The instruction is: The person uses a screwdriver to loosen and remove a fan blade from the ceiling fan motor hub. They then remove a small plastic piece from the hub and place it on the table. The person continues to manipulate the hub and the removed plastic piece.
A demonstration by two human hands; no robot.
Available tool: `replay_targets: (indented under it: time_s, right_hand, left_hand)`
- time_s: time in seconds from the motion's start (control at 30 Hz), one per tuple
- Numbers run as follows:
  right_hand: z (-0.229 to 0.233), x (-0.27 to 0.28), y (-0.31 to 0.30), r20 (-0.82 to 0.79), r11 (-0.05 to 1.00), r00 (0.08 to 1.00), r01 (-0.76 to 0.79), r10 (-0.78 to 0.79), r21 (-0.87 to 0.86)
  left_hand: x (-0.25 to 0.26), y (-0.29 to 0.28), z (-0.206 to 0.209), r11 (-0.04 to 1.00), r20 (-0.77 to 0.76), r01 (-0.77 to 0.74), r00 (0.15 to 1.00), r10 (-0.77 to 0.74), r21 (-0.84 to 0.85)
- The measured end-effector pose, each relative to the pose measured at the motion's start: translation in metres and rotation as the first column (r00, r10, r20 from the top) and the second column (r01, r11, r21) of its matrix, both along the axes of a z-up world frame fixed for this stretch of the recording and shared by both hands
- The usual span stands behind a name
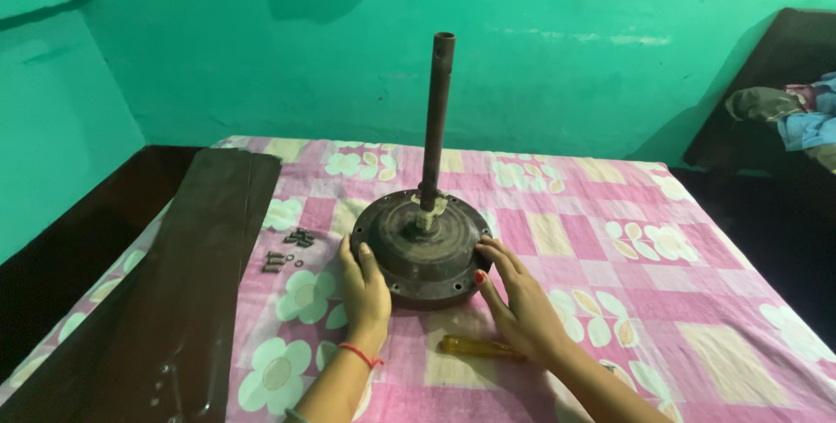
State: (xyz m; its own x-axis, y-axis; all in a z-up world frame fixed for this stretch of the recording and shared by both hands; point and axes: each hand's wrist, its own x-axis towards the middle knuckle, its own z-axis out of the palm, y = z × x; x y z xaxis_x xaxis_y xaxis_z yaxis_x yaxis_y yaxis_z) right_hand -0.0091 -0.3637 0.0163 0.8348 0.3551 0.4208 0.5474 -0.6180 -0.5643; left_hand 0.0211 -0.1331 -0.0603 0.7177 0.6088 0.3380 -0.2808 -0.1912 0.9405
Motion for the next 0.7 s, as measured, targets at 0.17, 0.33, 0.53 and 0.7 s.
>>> replay_targets:
  time_s: [0.17, 0.33, 0.53, 0.7]
  right_hand:
    - [-0.026, 0.050, 0.009, -0.339, 0.920, 0.941, 0.143, -0.012, 0.365]
    - [-0.044, 0.073, 0.016, -0.476, 0.761, 0.867, 0.207, 0.148, 0.614]
    - [-0.038, 0.077, 0.017, -0.495, 0.760, 0.863, 0.254, 0.101, 0.598]
    - [-0.030, 0.075, 0.000, -0.561, 0.844, 0.824, 0.245, 0.079, 0.478]
  left_hand:
    - [-0.016, -0.013, 0.002, 0.999, 0.011, -0.007, 1.000, 0.007, -0.043]
    - [-0.023, -0.020, 0.007, 0.992, -0.035, -0.010, 0.999, 0.005, -0.122]
    - [-0.035, -0.033, 0.003, 0.992, -0.058, -0.078, 0.996, 0.072, -0.096]
    - [-0.037, -0.032, -0.004, 0.996, -0.056, -0.088, 0.995, 0.087, -0.016]
